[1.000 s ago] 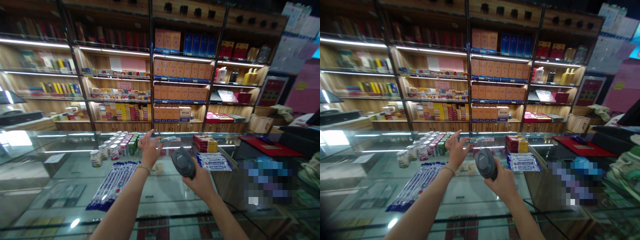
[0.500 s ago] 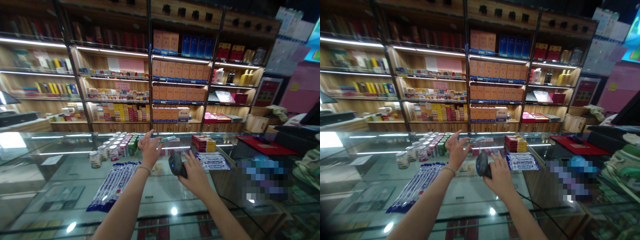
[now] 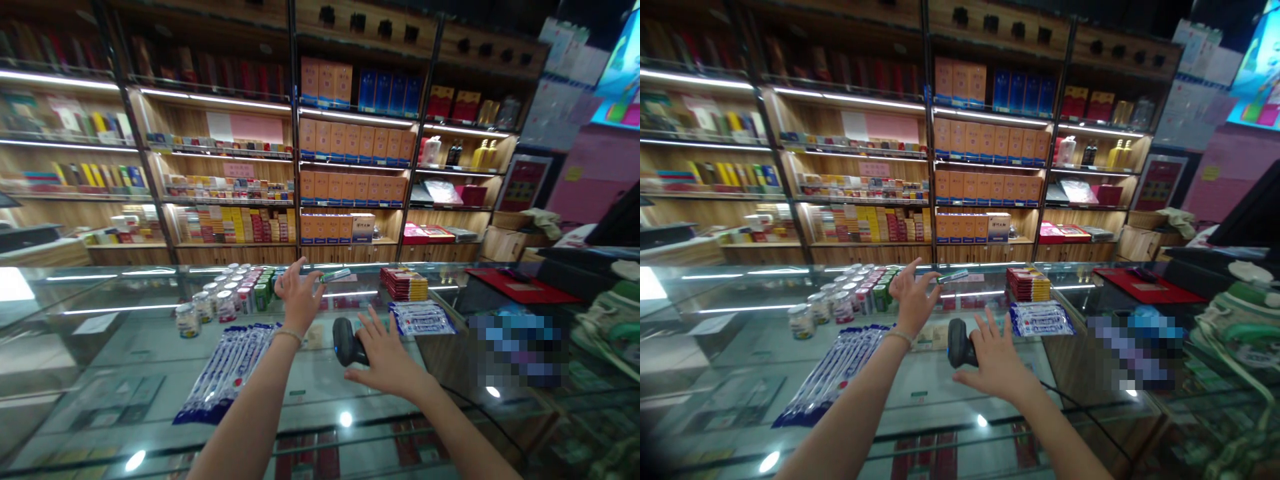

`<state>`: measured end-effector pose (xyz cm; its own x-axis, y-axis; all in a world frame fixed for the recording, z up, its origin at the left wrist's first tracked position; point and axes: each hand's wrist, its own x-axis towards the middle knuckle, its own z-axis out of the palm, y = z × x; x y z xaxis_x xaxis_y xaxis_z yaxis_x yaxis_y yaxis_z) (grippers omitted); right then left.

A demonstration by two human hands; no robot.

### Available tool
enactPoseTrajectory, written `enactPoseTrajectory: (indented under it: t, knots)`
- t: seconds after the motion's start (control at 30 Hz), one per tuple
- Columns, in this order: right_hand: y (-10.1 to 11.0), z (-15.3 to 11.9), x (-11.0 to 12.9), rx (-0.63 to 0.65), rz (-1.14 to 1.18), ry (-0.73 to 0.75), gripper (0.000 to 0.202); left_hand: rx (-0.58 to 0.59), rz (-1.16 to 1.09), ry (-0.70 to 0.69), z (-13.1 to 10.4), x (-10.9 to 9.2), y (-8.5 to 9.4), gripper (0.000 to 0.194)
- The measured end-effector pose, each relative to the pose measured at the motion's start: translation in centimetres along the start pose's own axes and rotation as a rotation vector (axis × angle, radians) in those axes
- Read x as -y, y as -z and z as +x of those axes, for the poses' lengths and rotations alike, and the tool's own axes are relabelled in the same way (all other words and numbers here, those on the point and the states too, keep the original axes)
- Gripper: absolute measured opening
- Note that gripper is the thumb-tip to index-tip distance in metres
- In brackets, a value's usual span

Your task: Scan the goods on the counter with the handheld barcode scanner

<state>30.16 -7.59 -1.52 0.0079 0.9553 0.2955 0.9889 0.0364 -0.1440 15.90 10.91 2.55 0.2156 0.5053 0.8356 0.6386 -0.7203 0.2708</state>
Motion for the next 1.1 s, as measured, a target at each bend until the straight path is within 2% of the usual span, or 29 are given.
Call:
enactPoseTrajectory:
  t: [0.1, 0.2, 0.27, 0.33, 0.4, 0.5, 0.63, 0.77, 0.9, 1.1]
  knots:
    - [1.7, 1.0, -0.7, -0.036, 0.078, -0.012, 0.071, 0.003, -0.012, 0.000, 0.0, 0.0, -0.1, 0.019]
    - [3.4, 4.0, -1.5, -0.254, 0.170, -0.150, 0.052, 0.004, -0.027, 0.002, 0.0, 0.0, -0.1, 0.019]
    - [3.8, 6.9, -1.8, -0.396, 0.243, -0.212, 0.043, -0.001, -0.034, 0.002, 0.0, 0.0, -0.1, 0.019]
    - [3.3, 9.7, -2.1, -0.488, 0.329, -0.242, 0.042, -0.018, -0.041, 0.007, 0.0, 0.0, -0.1, 0.019]
    - [2.2, 12.0, -2.2, -0.567, 0.415, -0.303, 0.053, -0.048, -0.047, 0.018, 0.1, 0.0, -0.1, 0.019]
    - [0.3, 14.0, -2.3, -0.574, 0.594, -0.350, 0.051, -0.085, -0.053, 0.035, 0.1, 0.2, -0.2, 0.020]
    - [-1.5, 14.5, -2.8, -0.592, 0.771, -0.314, 0.047, -0.094, -0.056, 0.034, 0.0, 0.4, -0.4, 0.021]
    - [-2.4, 14.1, -3.1, -0.640, 0.764, -0.288, 0.049, -0.077, -0.060, 0.010, -0.1, 0.6, -0.5, 0.021]
    - [-2.3, 13.6, -3.0, -0.652, 0.711, -0.287, 0.048, -0.065, -0.034, 0.007, -0.1, 0.3, -0.4, 0.021]
    - [-1.0, 12.8, -2.5, -0.726, 0.699, -0.292, 0.042, -0.014, 0.050, -0.077, -0.4, -0.8, -0.2, 0.018]
